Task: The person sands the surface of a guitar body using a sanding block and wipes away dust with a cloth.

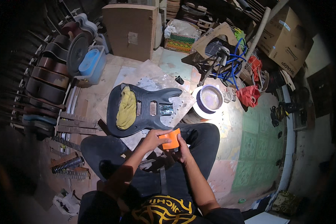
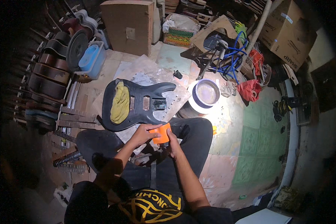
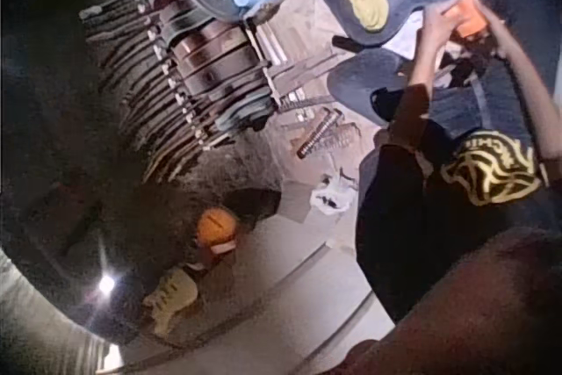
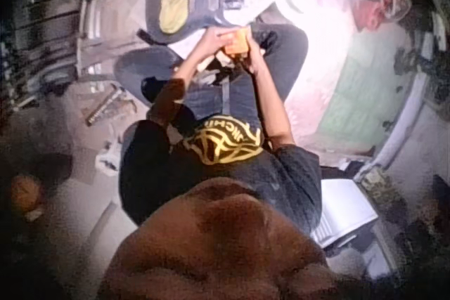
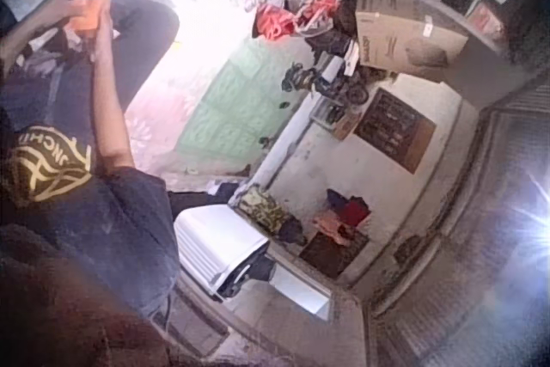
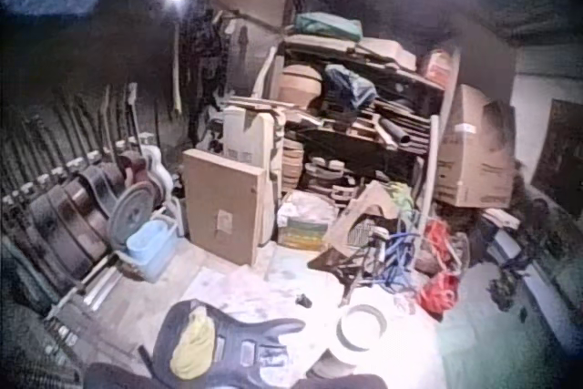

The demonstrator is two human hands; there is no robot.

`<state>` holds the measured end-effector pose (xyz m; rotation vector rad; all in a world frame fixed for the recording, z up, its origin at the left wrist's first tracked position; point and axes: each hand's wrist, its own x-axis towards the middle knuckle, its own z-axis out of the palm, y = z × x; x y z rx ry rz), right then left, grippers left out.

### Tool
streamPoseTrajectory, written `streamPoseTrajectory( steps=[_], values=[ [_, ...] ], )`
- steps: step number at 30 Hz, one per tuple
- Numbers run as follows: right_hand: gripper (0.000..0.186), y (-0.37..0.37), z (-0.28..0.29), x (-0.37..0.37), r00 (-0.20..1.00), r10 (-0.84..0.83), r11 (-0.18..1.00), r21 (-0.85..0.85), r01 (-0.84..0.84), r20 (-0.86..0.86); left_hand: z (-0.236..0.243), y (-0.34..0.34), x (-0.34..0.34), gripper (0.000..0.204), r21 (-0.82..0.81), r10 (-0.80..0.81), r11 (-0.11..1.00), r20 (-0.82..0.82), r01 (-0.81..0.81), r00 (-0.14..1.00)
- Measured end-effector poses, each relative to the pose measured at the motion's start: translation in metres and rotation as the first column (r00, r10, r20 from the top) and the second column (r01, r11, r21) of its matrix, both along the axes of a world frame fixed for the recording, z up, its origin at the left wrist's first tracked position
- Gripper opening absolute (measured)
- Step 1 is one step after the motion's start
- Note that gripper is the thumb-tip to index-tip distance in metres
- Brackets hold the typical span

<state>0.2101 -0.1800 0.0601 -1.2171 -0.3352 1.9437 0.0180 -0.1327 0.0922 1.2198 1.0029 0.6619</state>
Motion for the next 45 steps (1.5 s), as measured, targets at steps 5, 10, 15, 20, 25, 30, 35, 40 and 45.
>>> streamPoseTrajectory(
  steps=[5,10,15,20,25,30,35,40,45],
  values=[
    [0.059,-0.003,0.010,0.006,0.995,0.032,0.999,-0.038,-0.035,-0.098,-0.019,0.001,0.000,0.055,0.105,0.014,0.994,-0.031,-0.011,0.999],
    [0.062,-0.002,0.011,0.010,0.996,-0.061,0.998,-0.016,0.060,-0.062,-0.004,0.009,0.006,0.054,0.122,-0.056,0.989,-0.182,0.079,0.982],
    [0.059,0.001,0.011,0.012,0.989,-0.066,0.997,-0.044,0.060,-0.134,-0.015,0.010,-0.001,0.055,0.272,-0.028,0.959,-0.196,0.082,0.980],
    [0.052,0.002,0.009,0.015,0.998,0.054,0.998,-0.010,-0.054,-0.033,-0.017,0.011,0.000,0.054,0.313,-0.038,0.944,-0.205,0.102,0.978],
    [0.048,0.006,0.023,0.010,0.963,-0.033,0.999,-0.049,0.021,-0.268,-0.015,0.007,0.002,0.053,0.301,0.031,0.954,-0.111,0.004,0.993],
    [0.056,0.004,0.007,0.023,0.887,-0.113,0.994,-0.045,0.104,-0.447,-0.015,0.005,0.016,0.043,0.083,0.067,0.993,0.169,-0.082,0.983],
    [0.058,0.004,0.020,0.015,0.863,-0.140,0.983,0.037,0.180,-0.486,-0.022,0.000,0.022,0.038,-0.086,0.142,0.989,0.344,-0.119,0.928],
    [0.059,0.003,0.011,0.021,0.865,-0.114,0.984,0.062,0.165,-0.489,-0.020,0.002,0.029,0.038,-0.217,0.203,0.970,0.478,-0.109,0.855],
    [0.064,0.006,0.024,0.012,0.931,-0.123,0.971,0.154,0.185,-0.343,-0.039,0.001,0.025,0.024,-0.119,0.293,0.956,0.300,-0.269,0.908]
  ],
)
